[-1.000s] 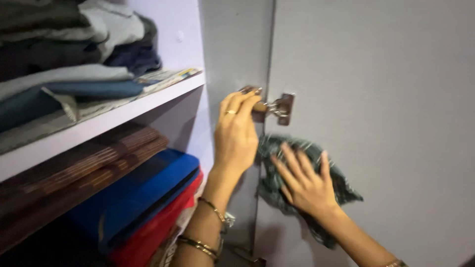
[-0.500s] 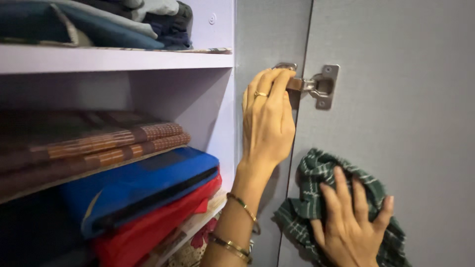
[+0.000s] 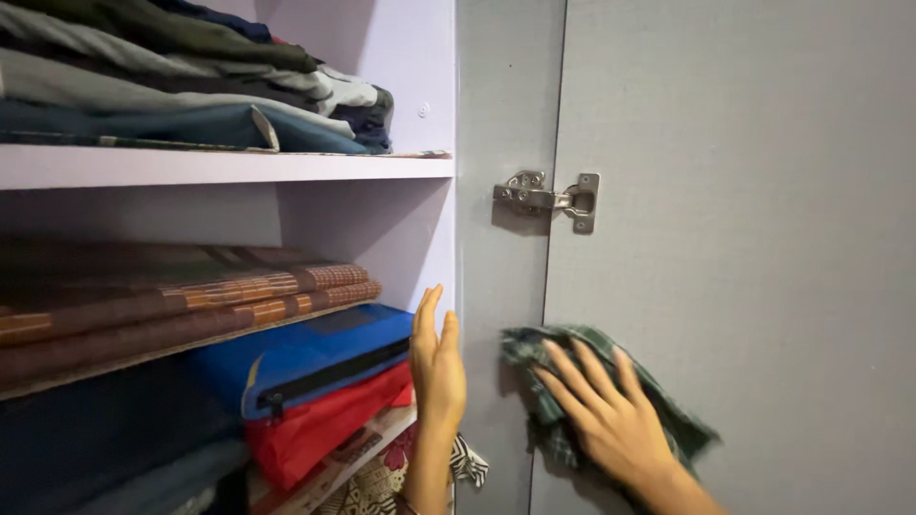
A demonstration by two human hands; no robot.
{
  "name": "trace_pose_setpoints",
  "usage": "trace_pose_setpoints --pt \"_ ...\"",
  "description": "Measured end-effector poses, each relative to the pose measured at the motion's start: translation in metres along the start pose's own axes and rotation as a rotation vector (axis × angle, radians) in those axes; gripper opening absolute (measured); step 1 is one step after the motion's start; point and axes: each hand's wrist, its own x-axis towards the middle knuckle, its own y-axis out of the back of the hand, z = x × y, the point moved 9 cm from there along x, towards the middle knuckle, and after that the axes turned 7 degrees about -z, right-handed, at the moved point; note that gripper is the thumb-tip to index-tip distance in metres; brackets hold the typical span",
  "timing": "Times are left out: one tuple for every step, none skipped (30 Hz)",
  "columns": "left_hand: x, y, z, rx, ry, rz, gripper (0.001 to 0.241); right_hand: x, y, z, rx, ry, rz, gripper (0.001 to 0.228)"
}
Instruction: The person wipes the inside surface of a wardrobe door with a green checkered cloth. They hold the door open with one hand while scrubbing the surface with the other, moving from the top edge down to the bottom.
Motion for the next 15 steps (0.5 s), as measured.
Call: trace_pose_setpoints --pt "0.004 0.002 -0.006 -0.058 0.026 -0.009 0.046 0.019 0.007 -0.001 0.015 0.102 -0.002 0.066" --pt "0.008 0.002 -0.012 -0.117 0.052 -0.018 0.045 0.039 0.013 -0.003 0.031 0.203 -0.005 0.066" --pt "0.011 -0.001 -0.017 -0.226 0.080 -0.020 0.046 0.060 0.019 0.004 -0.003 0.213 -0.011 0.064" --pt "0.016 -0.006 -0.022 -0.334 0.109 -0.022 0.046 0.081 0.023 0.012 -0.037 0.222 -0.018 0.063" --pt "0.020 -0.011 -0.027 -0.439 0.134 -0.031 0.046 0.106 0.025 0.022 -0.090 0.196 -0.034 0.063" --pt "0.021 -0.016 -0.029 -0.485 0.138 -0.015 0.048 0.127 0.027 0.033 -0.142 0.170 -0.050 0.063" --pt "0.022 -0.021 -0.031 -0.525 0.138 0.003 0.049 0.143 0.029 0.036 -0.162 0.189 -0.052 0.063" --pt "0.024 -0.024 -0.034 -0.566 0.139 0.020 0.050 0.157 0.029 0.036 -0.181 0.208 -0.053 0.064" --pt "0.022 -0.027 -0.045 -0.594 0.206 0.017 0.053 0.162 0.026 0.029 -0.192 0.229 -0.057 0.064" --pt "0.020 -0.031 -0.057 -0.621 0.274 0.013 0.055 0.161 0.018 0.017 -0.152 0.263 -0.097 0.065" --pt "0.021 -0.034 -0.067 -0.654 0.337 0.007 0.057 0.159 0.010 0.003 -0.120 0.296 -0.134 0.067" --pt "0.022 -0.030 -0.074 -0.666 0.349 0.031 0.058 0.153 0.003 -0.012 -0.088 0.329 -0.172 0.068" --pt "0.019 -0.026 -0.082 -0.681 0.360 0.060 0.059 0.137 -0.006 -0.038 -0.167 0.439 -0.195 0.073" --pt "0.018 -0.023 -0.088 -0.696 0.372 0.088 0.060 0.118 -0.015 -0.063 -0.247 0.550 -0.221 0.078" --pt "0.016 -0.022 -0.096 -0.699 0.409 0.097 0.059 0.100 -0.035 -0.076 -0.125 0.671 -0.469 0.069"
